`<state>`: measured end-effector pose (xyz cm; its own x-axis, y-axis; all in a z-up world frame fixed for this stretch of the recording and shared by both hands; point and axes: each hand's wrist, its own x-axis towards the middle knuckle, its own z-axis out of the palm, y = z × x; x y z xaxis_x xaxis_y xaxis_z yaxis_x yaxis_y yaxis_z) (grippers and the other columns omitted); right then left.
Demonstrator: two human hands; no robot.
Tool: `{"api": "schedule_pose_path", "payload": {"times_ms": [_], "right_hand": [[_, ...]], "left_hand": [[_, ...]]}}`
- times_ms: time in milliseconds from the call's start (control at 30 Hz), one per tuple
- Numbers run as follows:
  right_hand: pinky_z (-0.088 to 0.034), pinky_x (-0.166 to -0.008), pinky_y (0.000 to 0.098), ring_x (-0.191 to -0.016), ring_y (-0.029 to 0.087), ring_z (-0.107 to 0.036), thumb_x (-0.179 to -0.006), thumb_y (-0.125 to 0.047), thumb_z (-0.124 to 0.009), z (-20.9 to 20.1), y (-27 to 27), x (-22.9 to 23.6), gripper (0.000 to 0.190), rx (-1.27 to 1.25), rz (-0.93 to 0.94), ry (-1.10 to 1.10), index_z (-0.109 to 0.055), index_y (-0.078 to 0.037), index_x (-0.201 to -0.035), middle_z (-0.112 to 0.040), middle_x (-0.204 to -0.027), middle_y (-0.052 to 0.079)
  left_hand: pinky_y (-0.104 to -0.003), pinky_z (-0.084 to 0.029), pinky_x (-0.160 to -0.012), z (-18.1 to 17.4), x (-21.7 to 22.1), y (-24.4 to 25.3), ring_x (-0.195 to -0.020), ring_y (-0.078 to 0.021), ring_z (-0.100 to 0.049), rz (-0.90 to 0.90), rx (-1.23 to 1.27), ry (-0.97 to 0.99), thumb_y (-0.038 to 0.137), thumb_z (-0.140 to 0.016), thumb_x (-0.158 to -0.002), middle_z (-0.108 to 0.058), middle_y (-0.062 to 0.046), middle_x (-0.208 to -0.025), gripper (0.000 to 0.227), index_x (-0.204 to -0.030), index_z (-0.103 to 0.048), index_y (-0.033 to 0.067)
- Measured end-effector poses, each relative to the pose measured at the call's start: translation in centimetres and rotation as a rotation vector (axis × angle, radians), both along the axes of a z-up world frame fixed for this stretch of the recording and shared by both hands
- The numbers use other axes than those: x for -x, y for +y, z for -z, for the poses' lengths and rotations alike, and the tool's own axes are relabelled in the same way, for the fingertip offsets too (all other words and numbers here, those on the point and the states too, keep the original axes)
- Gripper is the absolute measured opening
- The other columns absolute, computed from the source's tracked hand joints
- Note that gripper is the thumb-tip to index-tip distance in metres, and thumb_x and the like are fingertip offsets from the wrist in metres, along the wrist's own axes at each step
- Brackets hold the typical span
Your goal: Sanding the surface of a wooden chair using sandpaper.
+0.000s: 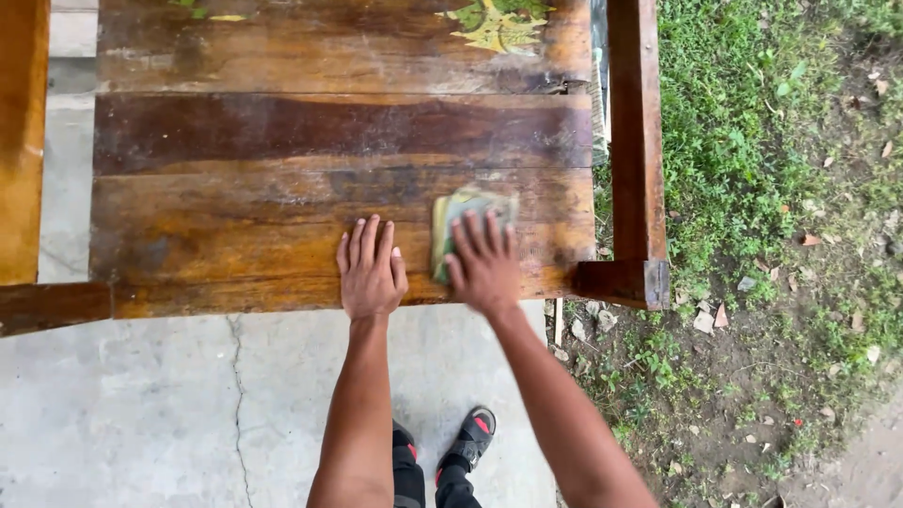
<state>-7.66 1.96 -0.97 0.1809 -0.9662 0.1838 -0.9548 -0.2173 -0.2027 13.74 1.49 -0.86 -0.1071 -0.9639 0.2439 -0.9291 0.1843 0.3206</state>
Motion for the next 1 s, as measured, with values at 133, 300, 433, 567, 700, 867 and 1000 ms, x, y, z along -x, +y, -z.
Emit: {"api": "schedule_pose_path", "payload": {"times_ms": [133,300,433,567,700,867,1000], "right_hand": [[-0.014,-0.127,0.0577,-0.158,0.033,-0.024,-0.106,-0.047,-0.04,-2.6,4.3,-5.8,0.059,-0.091,-0.093,-0.011,-0.041,-0.022,-0.16,-0.034,-0.168,0.006],[-0.018,-0.125,0.0588,-0.155,0.035,-0.025,-0.104,-0.045,-0.046,-1.0,4.0,-3.9,0.06,-0.076,0.019,-0.082,-0.042,-0.019,-0.159,-0.035,-0.167,0.008],[-0.017,-0.125,0.0594,-0.156,0.038,-0.022,-0.104,-0.043,-0.047,-0.8,2.3,-2.4,0.062,-0.029,0.361,-0.136,-0.043,-0.016,-0.159,-0.032,-0.168,0.014],[-0.013,-0.12,0.063,-0.153,0.042,-0.019,-0.103,-0.04,-0.046,0.0,1.3,-4.8,0.061,0.022,0.317,0.081,-0.042,-0.013,-0.157,-0.033,-0.166,0.013],[-0.012,-0.128,0.0581,-0.159,0.037,-0.019,-0.104,-0.042,-0.042,-1.9,3.9,-6.2,0.061,-0.123,0.116,-0.065,-0.041,-0.018,-0.16,-0.032,-0.169,0.009],[-0.008,-0.126,0.0574,-0.156,0.035,-0.016,-0.103,-0.047,-0.039,0.7,5.4,-1.6,0.063,-0.183,0.151,-0.036,-0.039,-0.019,-0.16,-0.029,-0.168,0.009],[-0.005,-0.128,0.0558,-0.16,0.035,-0.012,-0.106,-0.047,-0.035,0.4,4.3,0.5,0.064,-0.168,0.381,0.013,-0.033,-0.018,-0.163,-0.024,-0.173,0.007]], "left_hand": [[-0.054,-0.026,-0.124,-0.2,0.0,0.1,-0.149,-0.0311,-0.04,0.012,0.028,0.03,0.027,-0.05,-0.102,-0.049,-0.011,-0.158,0.048,-0.145,-0.059,0.0089],[-0.053,-0.027,-0.123,0.2,-0.1,0.2,-0.148,-0.0305,-0.041,0.008,0.032,0.029,0.027,-0.051,-0.102,-0.05,-0.01,-0.156,0.047,-0.144,-0.06,0.0092],[-0.053,-0.029,-0.121,-0.3,-0.1,0.4,-0.146,-0.0312,-0.044,0.017,0.061,0.092,0.032,-0.053,-0.104,-0.054,-0.01,-0.154,0.045,-0.142,-0.063,0.0084],[-0.053,-0.03,-0.12,-0.1,-0.1,0.4,-0.144,-0.0314,-0.045,0.019,0.076,0.089,0.034,-0.055,-0.102,-0.055,-0.011,-0.151,0.047,-0.139,-0.064,0.0073],[-0.051,-0.031,-0.121,0.3,-0.1,0.3,-0.143,-0.0296,-0.046,0.002,0.064,0.059,0.034,-0.056,-0.102,-0.056,-0.009,-0.151,0.046,-0.139,-0.065,0.0087],[-0.05,-0.03,-0.121,0.9,-0.2,0.3,-0.143,-0.028,-0.046,-0.008,0.046,0.03,0.033,-0.056,-0.103,-0.055,-0.008,-0.152,0.044,-0.139,-0.065,0.0093],[-0.05,-0.031,-0.121,0.8,0.0,0.2,-0.143,-0.028,-0.047,-0.014,0.053,0.035,0.03,-0.056,-0.103,-0.055,-0.007,-0.151,0.041,-0.138,-0.066,0.0102]]}}
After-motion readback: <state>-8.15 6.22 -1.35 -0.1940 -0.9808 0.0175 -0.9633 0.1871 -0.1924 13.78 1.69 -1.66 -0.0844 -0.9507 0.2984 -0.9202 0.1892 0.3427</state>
